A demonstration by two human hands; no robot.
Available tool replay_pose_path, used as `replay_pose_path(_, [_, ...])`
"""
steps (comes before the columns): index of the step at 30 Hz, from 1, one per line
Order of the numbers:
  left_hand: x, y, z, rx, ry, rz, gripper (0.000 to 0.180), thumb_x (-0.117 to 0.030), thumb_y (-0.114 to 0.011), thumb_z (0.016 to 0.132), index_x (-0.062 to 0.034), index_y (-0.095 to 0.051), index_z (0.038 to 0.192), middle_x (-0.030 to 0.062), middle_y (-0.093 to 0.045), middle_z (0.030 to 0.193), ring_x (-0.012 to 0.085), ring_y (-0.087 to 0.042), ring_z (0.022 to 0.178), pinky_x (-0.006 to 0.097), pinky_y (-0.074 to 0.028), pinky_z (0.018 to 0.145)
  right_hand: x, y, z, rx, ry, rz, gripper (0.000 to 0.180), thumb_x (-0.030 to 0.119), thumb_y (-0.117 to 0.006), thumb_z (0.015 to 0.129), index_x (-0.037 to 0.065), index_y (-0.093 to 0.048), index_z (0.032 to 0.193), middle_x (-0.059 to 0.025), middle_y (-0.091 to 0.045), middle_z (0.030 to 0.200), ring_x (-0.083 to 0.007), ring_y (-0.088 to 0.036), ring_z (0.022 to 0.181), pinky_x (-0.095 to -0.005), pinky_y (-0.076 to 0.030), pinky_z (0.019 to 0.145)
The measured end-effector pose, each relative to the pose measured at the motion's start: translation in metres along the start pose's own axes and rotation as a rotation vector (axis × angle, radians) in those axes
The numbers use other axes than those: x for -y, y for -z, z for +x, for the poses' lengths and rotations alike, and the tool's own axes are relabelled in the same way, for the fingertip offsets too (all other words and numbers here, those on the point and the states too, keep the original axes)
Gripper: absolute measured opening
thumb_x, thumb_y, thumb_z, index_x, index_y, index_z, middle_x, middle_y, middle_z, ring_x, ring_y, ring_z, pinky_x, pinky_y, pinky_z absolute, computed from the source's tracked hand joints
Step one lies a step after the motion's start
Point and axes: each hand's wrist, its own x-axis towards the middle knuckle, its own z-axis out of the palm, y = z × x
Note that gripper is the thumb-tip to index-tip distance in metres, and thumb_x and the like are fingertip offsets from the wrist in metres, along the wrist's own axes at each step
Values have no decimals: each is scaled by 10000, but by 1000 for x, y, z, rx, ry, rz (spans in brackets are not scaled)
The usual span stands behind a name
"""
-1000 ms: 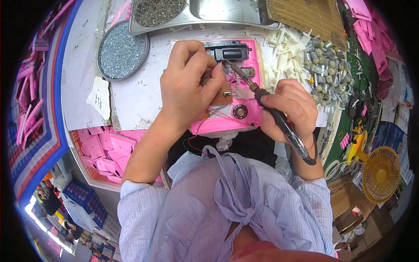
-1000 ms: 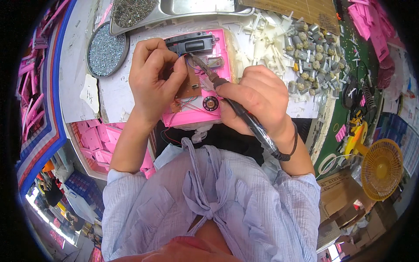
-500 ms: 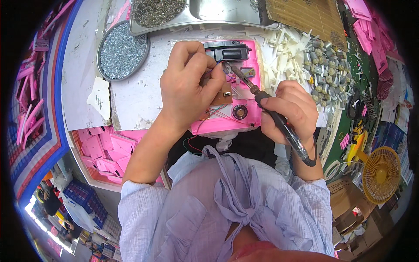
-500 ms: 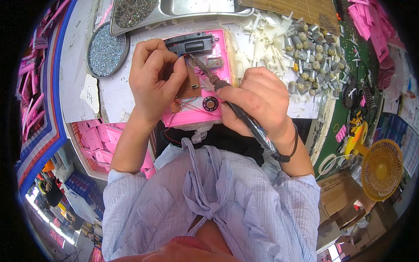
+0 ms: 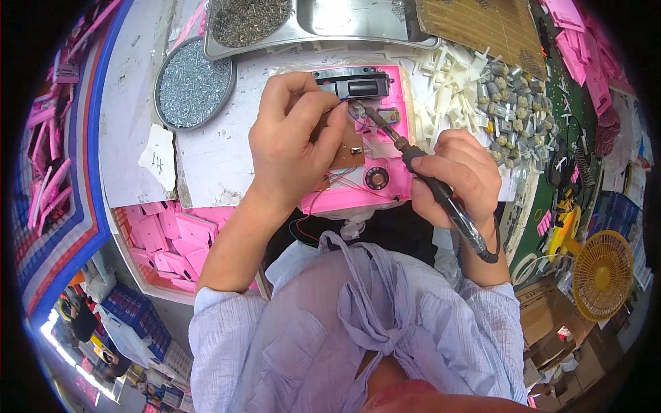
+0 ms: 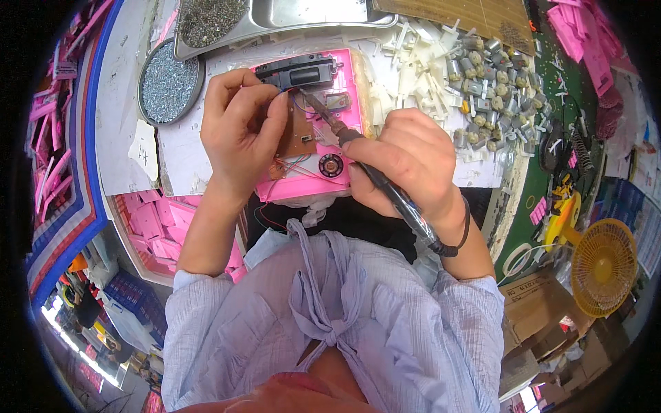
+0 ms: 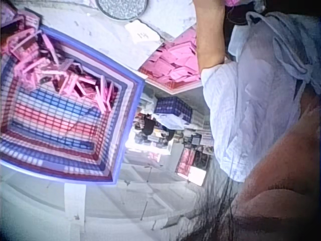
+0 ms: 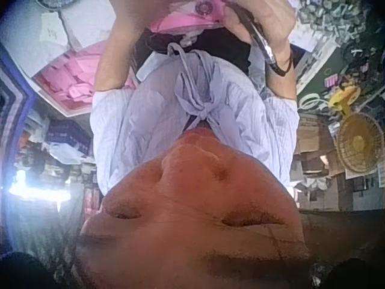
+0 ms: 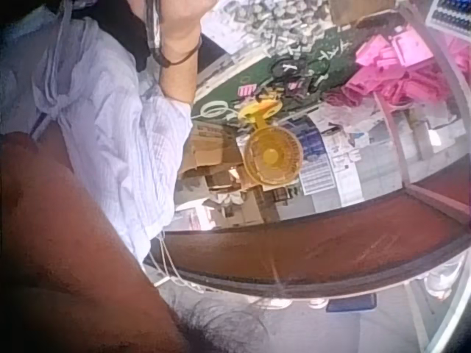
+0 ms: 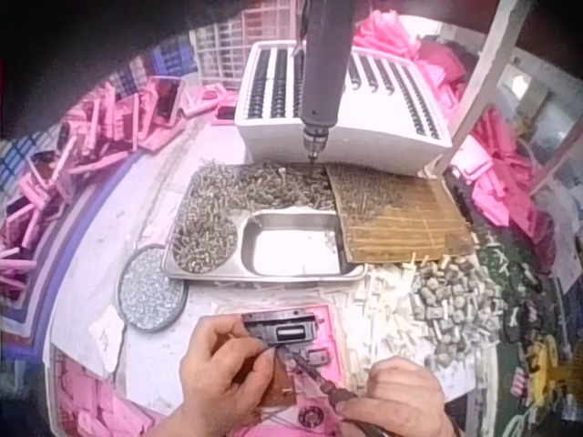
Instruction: Assembling the internal electronic components and soldering wires inside the pink plastic housings of toy devices.
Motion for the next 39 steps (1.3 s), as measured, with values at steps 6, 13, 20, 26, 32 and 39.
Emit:
replay_pose_path(6, [2,6,-6,-15,-79,4,137,-30,-790,791,-47,-716,905,101,-579,986,216,-591,717,342,-516,627,0,9,-1,-18,-14,32,346,-42,-746,649,25,-686,983,-52,-500,597,-241,-495,510,-340,-455,570])
replay_pose_path(13, [-12,6,7,170,39,98,86,-69,-757,780,-40,-687,822,93,-545,936,255,-611,747,376,-521,626,-4,15,0,15,-23,45,328,-29,-748,672,26,-683,989,-50,-506,594,-247,-507,502,-337,-444,555])
replay_pose_path(20, [-11,3,10,199,74,127,94,-76,-743,776,-33,-660,777,93,-552,933,271,-618,743,391,-524,633,-9,7,1,59,-31,33,325,-20,-759,646,37,-693,959,-46,-524,596,-243,-524,510,-345,-427,542])
replay_pose_path(26, [-10,3,9,183,75,120,108,-77,-749,766,-36,-649,761,89,-552,919,270,-617,727,393,-519,615,-11,4,5,86,-43,32,328,-13,-762,631,42,-702,948,-40,-519,595,-239,-527,518,-343,-430,551])
replay_pose_path(32, [-13,3,9,197,110,118,88,-41,-755,761,-9,-678,790,106,-560,921,249,-606,781,347,-512,678,-12,2,6,79,-32,30,336,-6,-767,633,42,-705,960,-45,-524,598,-241,-531,524,-346,-435,553])
replay_pose_path(39, [-8,-3,7,134,34,148,108,-59,-741,739,-36,-637,756,86,-559,914,261,-613,692,383,-519,582,-15,1,5,61,-35,60,328,-3,-766,662,40,-705,982,-49,-532,606,-236,-538,528,-344,-438,551])
